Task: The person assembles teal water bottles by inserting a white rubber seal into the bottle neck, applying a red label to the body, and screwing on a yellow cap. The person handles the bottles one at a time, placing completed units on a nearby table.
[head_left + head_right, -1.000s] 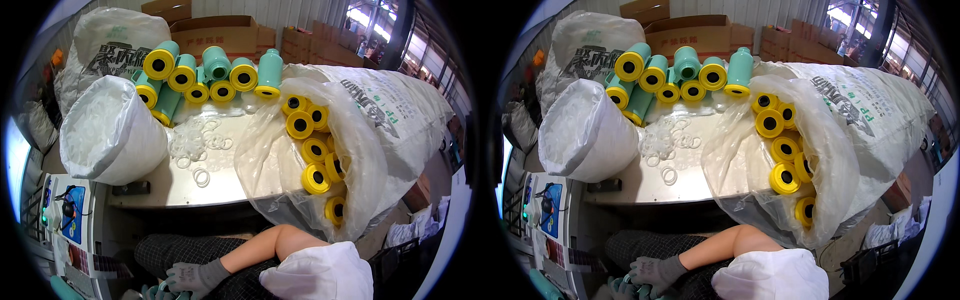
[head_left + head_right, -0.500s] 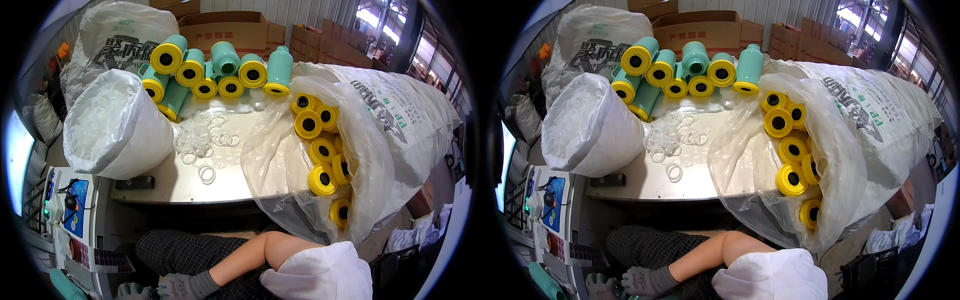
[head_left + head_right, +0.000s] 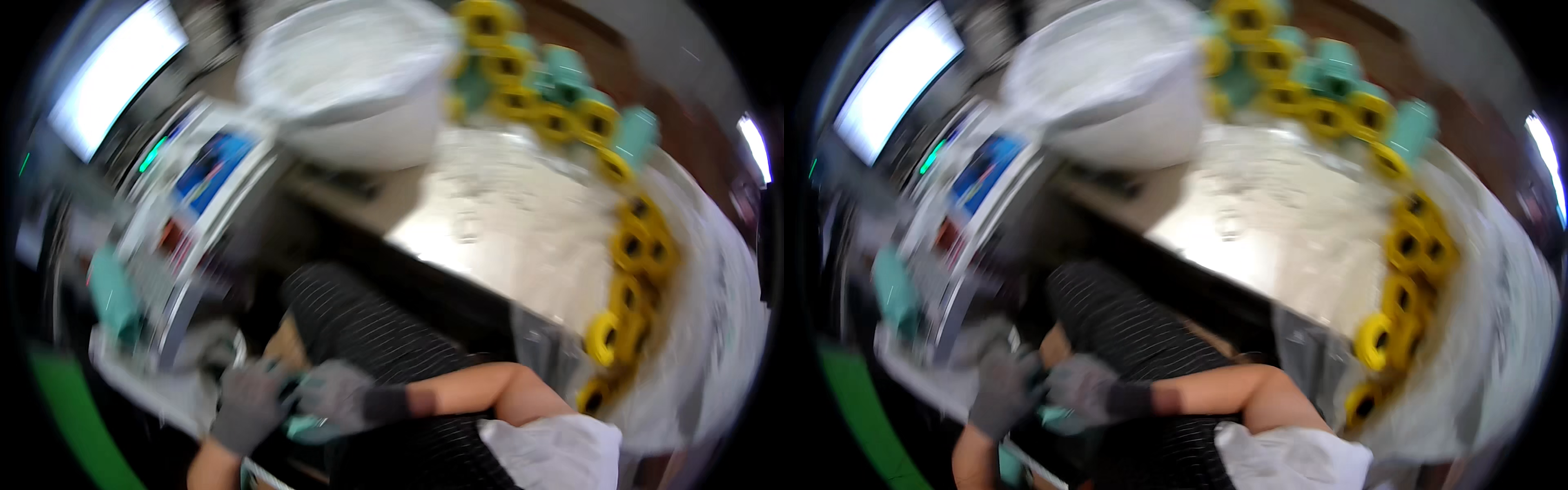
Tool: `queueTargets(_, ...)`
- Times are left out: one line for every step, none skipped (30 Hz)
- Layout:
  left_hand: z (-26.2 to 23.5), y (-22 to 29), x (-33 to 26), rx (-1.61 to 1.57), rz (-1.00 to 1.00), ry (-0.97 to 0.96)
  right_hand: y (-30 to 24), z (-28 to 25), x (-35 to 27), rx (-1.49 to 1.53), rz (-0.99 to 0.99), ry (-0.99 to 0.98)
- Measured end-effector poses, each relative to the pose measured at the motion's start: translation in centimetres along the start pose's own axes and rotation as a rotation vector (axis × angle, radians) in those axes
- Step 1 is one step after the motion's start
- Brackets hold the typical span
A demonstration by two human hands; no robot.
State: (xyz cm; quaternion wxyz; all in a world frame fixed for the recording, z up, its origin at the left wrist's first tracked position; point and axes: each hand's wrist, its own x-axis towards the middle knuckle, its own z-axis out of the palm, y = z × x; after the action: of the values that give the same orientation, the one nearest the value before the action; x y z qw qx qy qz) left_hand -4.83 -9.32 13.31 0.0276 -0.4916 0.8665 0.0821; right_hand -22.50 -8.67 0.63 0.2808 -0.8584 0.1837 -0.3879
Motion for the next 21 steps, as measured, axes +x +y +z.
queueTargets(0.0,1.1,1.7,-0.028,0.1,0.133,-0.6,-2.1,-0.9,0.008,0.15,-0.138)
queueTargets(0.0,2.0,2.0,-0.055,0.228,0.289,-1.1,-5.2,-2.4,0.025,0.127,0.038)
queueTargets(0.3,2.3,2.2,-0.315,0.101,0.286,-0.7,-6.4,-3.7,0.051,0.174,0.053)
queueTargets(1.7,1.9,4.1,-0.617,0.082,0.275,0.5,-8.3,-5.3,-0.015,0.268,0.097)
queueTargets(4.7,1.3,6.0,-0.933,0.132,0.172,0.5,-7.2,-6.7,-0.111,0.167,0.147)
queueTargets(6.6,1.0,5.4,-1.13,0.071,0.159,1.0,-5.2,-6.7,-0.199,0.053,0.183)
queueTargets(9.3,0.7,3.4,-1.268,-0.02,0.196,0.6,-3.7,-6.3,-0.261,-0.005,0.252)
queueTargets(12.6,0.0,1.1,-1.386,-0.145,0.248,0.2,-2.0,-6.0,-0.271,-0.112,0.308)
queueTargets(16.2,-0.5,-1.0,-1.488,-0.237,0.267,-0.8,-0.4,-7.7,-0.196,-0.004,0.214)
queueTargets(19.1,-1.4,-2.8,-1.574,-0.344,0.314,0.3,-1.8,-8.4,-0.136,0.054,0.226)
queueTargets(19.8,-2.4,-1.0,-1.552,-0.41,0.343,1.3,-2.9,-8.4,-0.083,0.053,0.233)
queueTargets(18.6,-2.7,0.3,-1.401,-0.436,0.292,0.7,-4.0,-7.4,-0.092,0.038,0.341)
queueTargets(18.2,-2.4,0.3,-1.271,-0.465,0.253,-0.8,-4.7,-6.8,-0.103,0.024,0.424)
queueTargets(18.0,-2.5,0.5,-1.13,-0.489,0.215,-1.8,-5.3,-6.8,-0.102,0.093,0.436)
queueTargets(17.9,-2.8,0.4,-1.103,-0.463,0.208,-2.7,-5.7,-6.8,-0.09,0.158,0.452)
queueTargets(17.8,-2.8,0.4,-1.079,-0.441,0.206,-3.1,-6.0,-6.9,-0.075,0.22,0.463)
queueTargets(17.6,-2.9,0.4,-1.058,-0.422,0.198,-3.2,-6.1,-6.3,-0.029,0.358,0.367)
queueTargets(17.3,-2.7,0.4,-1.04,-0.41,0.197,-3.5,-6.5,-5.8,-0.004,0.477,0.252)
queueTargets(17.1,-2.1,0.4,-1.047,-0.355,0.235,-3.8,-7.2,-5.3,0.023,0.589,0.124)
queueTargets(15.5,-1.2,1.5,-1.055,-0.308,0.286,-3.6,-8.5,-3.6,0.046,0.69,-0.018)
queueTargets(13.4,0.3,0.5,-1.041,-0.332,0.336,-2.6,-8.4,-3.3,0.1,0.714,-0.091)
